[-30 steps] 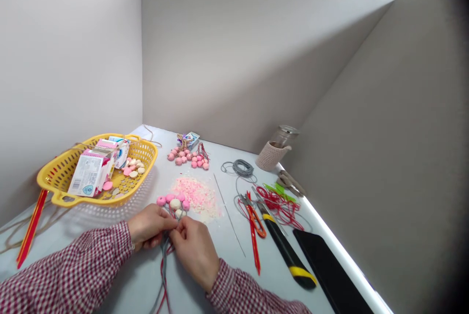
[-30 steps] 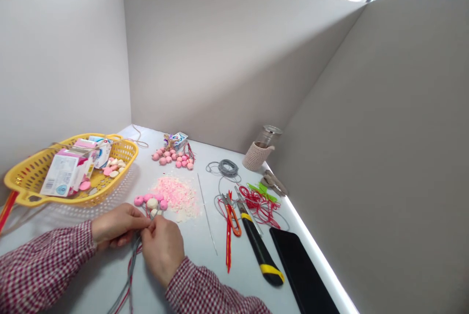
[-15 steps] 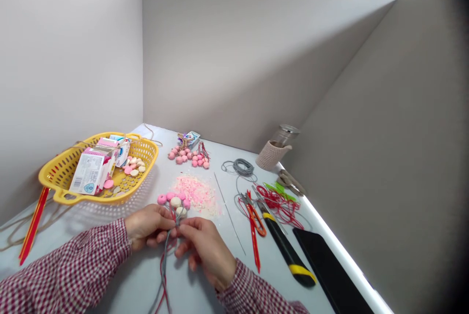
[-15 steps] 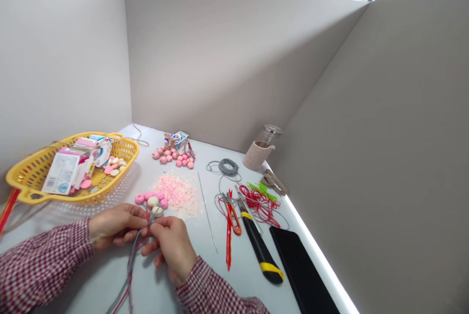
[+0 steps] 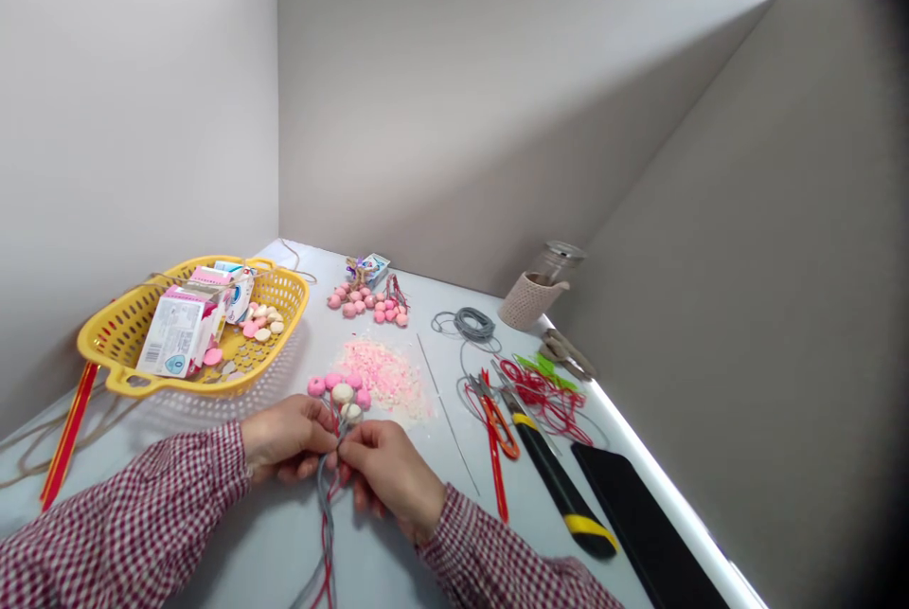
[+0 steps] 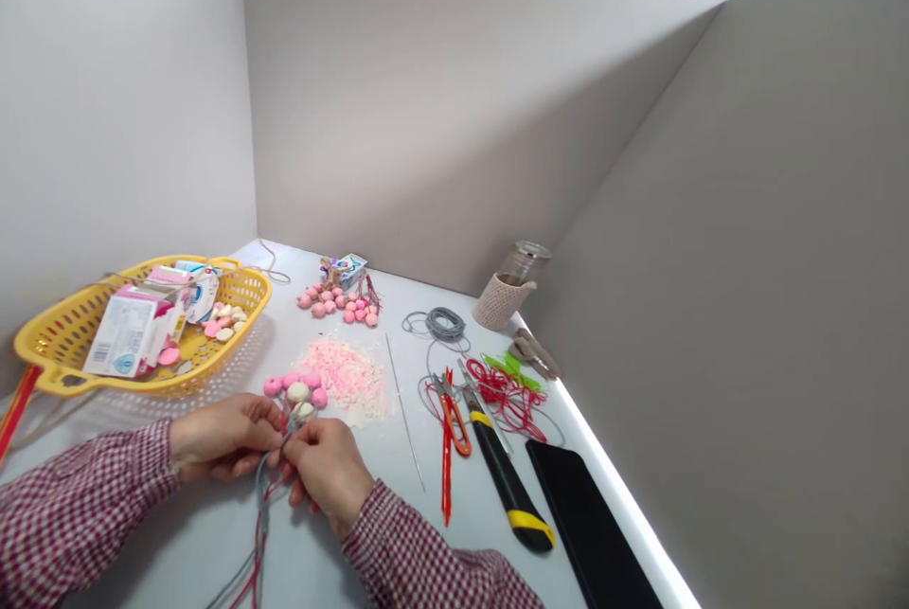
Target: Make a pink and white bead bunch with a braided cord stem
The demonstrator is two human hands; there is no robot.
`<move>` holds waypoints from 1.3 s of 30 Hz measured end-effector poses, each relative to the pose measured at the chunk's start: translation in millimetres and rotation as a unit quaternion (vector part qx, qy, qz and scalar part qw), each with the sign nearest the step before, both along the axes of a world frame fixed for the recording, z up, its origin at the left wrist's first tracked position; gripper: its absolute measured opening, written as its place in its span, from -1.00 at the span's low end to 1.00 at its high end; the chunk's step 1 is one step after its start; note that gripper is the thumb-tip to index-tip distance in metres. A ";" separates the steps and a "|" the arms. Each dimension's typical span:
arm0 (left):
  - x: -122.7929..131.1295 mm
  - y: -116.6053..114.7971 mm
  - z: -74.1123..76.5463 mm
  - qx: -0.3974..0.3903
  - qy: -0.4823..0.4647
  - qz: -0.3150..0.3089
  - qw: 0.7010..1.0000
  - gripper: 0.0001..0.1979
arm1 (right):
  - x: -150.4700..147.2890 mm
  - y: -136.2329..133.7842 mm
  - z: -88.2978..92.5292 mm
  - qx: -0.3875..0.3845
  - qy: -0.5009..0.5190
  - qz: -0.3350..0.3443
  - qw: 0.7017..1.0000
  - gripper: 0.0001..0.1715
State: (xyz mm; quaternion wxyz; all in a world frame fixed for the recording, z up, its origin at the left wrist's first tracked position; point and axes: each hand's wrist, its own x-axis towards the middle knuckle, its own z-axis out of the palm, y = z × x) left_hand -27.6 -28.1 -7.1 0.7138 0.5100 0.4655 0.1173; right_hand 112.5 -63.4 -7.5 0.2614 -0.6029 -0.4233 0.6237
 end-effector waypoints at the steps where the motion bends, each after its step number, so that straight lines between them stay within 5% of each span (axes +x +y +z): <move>1: 0.1 0.0 0.7 0.010 0.010 0.004 1.000 -0.83 | -0.3 0.2 0.5 0.002 0.003 -0.008 1.000 -0.79; 10: 6.0 -3.4 6.3 0.089 0.111 0.027 0.990 -0.90 | 3.5 5.9 3.8 -0.077 0.060 0.023 0.995 -0.70; 24: 0.8 -9.3 14.8 0.135 0.146 0.027 0.980 -0.88 | -7.1 6.8 -0.8 -0.013 0.014 -0.025 0.999 -0.67; 26: 2.7 -17.5 11.8 0.213 0.159 0.005 0.964 -0.90 | -7.4 6.2 -1.9 -0.006 0.018 -0.030 0.999 -0.67; 30: 7.6 -41.0 9.5 0.421 0.229 -0.035 0.877 -0.90 | -7.3 4.1 -5.4 0.012 0.027 -0.038 0.999 -0.65; 39: 24.2 -75.7 9.9 0.447 0.288 -0.101 0.841 -0.76 | -6.6 5.9 -5.8 -0.014 0.036 -0.051 0.998 -0.65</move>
